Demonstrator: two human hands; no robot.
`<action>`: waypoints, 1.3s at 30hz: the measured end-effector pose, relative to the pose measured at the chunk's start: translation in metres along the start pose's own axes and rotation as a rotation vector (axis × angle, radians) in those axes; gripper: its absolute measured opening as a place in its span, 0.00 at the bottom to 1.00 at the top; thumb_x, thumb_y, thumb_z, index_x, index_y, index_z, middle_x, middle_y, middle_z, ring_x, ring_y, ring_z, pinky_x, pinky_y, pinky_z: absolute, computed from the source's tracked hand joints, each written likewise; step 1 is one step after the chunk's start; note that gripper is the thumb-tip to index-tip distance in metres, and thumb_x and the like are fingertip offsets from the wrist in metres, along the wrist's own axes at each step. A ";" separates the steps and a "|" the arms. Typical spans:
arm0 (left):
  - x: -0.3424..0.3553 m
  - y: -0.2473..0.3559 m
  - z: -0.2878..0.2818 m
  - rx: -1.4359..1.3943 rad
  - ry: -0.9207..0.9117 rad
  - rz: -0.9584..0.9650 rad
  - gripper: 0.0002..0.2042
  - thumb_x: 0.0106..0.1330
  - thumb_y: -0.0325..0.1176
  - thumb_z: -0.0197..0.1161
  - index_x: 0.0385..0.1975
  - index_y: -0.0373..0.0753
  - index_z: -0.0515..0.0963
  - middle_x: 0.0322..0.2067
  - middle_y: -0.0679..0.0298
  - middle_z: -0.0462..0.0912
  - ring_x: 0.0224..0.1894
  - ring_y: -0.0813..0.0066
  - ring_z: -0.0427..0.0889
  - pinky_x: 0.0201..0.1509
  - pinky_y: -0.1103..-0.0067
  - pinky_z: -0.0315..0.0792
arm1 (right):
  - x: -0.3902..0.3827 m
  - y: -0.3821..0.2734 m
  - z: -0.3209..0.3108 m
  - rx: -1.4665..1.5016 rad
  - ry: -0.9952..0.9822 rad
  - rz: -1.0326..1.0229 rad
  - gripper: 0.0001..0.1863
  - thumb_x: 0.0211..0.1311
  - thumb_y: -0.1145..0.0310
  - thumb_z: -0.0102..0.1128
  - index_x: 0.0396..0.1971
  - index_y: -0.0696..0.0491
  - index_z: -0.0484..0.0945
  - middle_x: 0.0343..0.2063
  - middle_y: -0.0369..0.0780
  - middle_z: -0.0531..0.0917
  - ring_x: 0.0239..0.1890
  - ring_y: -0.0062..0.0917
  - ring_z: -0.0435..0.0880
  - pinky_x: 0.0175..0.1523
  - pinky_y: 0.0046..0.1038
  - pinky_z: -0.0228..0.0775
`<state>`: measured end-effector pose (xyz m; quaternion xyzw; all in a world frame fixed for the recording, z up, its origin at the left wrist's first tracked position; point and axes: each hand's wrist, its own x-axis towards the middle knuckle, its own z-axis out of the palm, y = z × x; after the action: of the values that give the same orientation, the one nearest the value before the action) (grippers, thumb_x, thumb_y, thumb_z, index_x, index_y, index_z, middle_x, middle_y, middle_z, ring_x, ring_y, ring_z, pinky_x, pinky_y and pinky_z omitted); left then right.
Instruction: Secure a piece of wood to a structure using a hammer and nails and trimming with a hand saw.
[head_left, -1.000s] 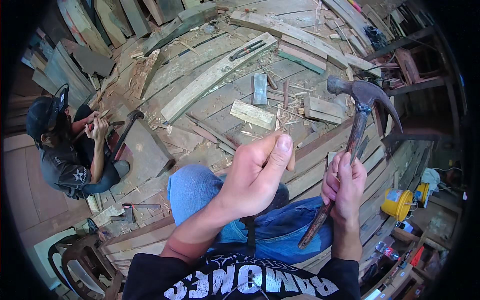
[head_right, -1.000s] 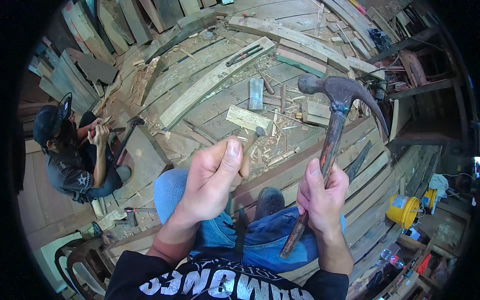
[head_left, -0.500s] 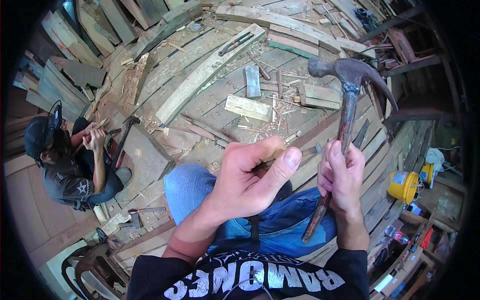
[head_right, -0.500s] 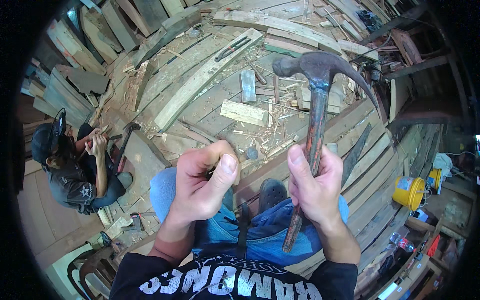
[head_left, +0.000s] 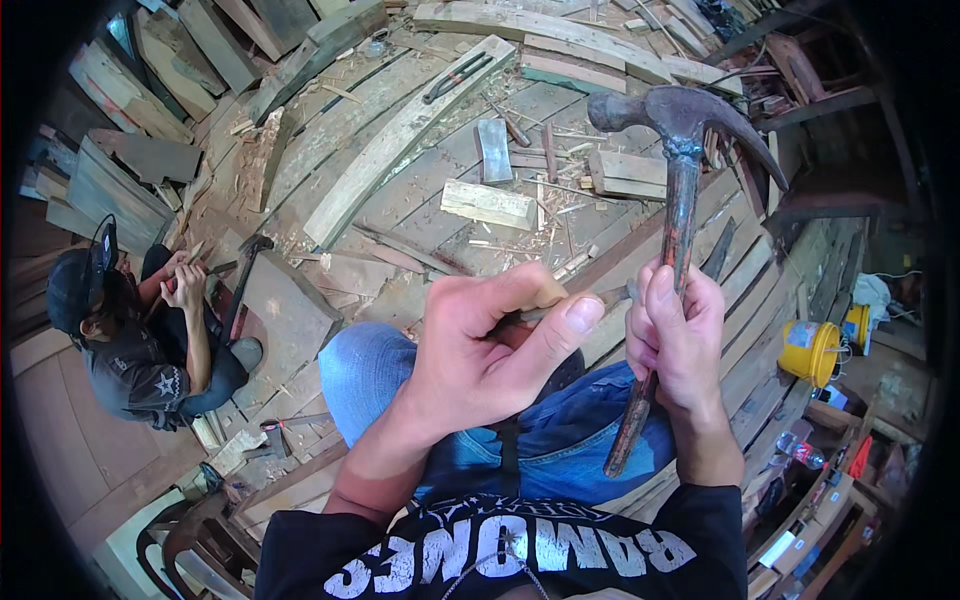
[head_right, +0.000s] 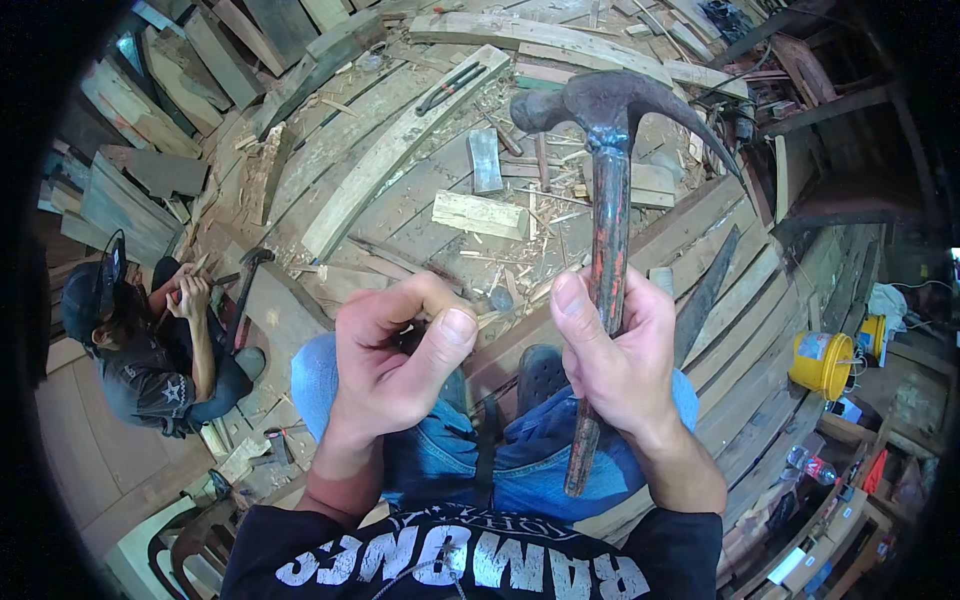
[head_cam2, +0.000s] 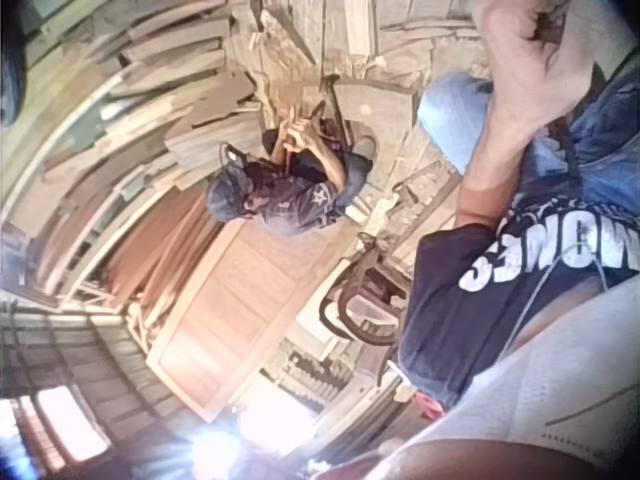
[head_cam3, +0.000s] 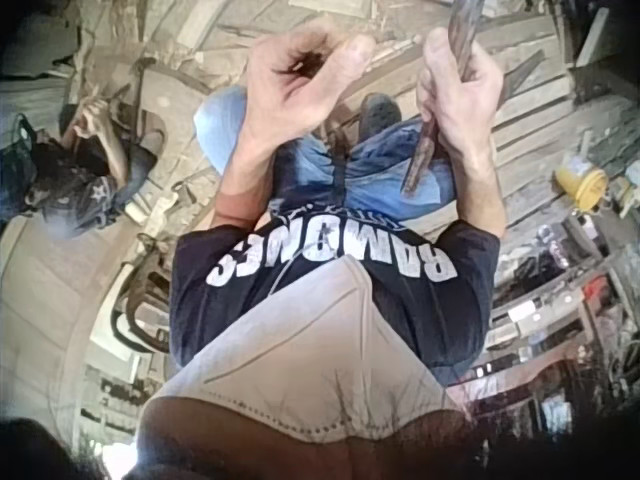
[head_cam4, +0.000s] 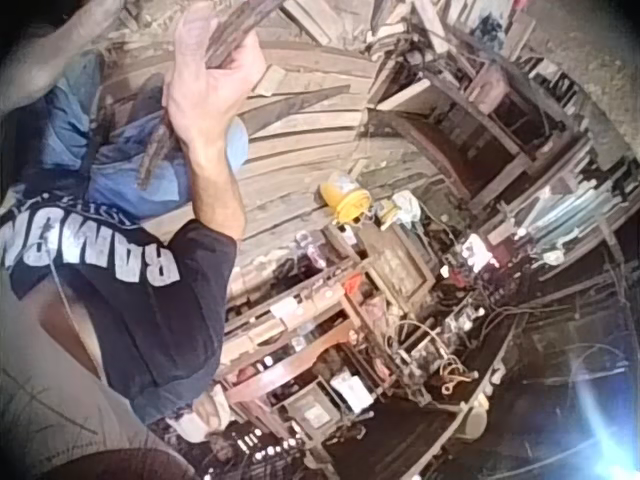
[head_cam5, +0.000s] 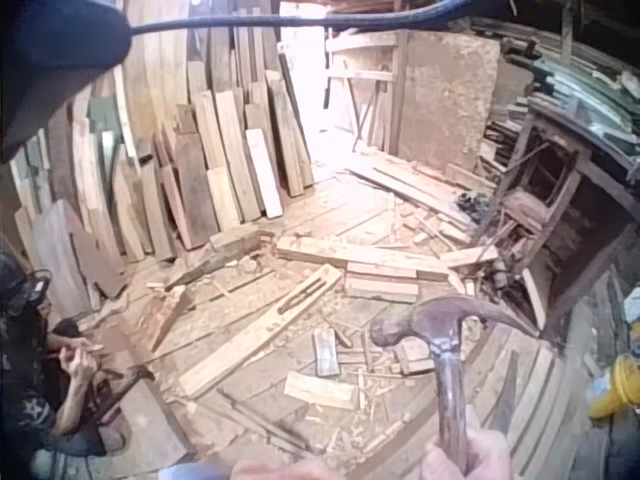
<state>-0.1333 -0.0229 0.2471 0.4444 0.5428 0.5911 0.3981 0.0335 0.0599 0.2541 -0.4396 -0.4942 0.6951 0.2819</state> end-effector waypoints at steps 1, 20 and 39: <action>-0.001 0.002 -0.001 0.044 -0.026 -0.044 0.09 0.62 0.28 0.62 0.21 0.32 0.76 0.17 0.70 0.75 0.19 0.87 0.68 0.22 0.86 0.59 | 0.000 0.000 0.000 0.001 -0.005 0.002 0.17 0.65 0.58 0.60 0.30 0.58 0.71 0.10 0.30 0.69 0.07 0.10 0.64 0.11 0.15 0.53; 0.003 -0.001 0.005 0.263 -0.006 0.027 0.05 0.53 0.28 0.71 0.25 0.35 0.83 0.17 0.66 0.81 0.16 0.86 0.70 0.20 0.86 0.60 | 0.000 0.000 -0.003 0.001 -0.014 -0.004 0.19 0.63 0.57 0.62 0.29 0.58 0.71 0.12 0.30 0.70 0.08 0.10 0.64 0.12 0.15 0.53; 0.000 -0.003 0.004 0.309 0.013 0.043 0.05 0.51 0.28 0.73 0.25 0.36 0.83 0.16 0.67 0.80 0.16 0.87 0.72 0.19 0.86 0.60 | -0.002 0.000 -0.002 -0.026 -0.017 0.009 0.20 0.61 0.55 0.63 0.29 0.58 0.71 0.13 0.30 0.70 0.09 0.09 0.65 0.13 0.14 0.53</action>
<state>-0.1301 -0.0212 0.2445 0.5082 0.6201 0.5119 0.3086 0.0360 0.0589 0.2543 -0.4393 -0.5035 0.6937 0.2690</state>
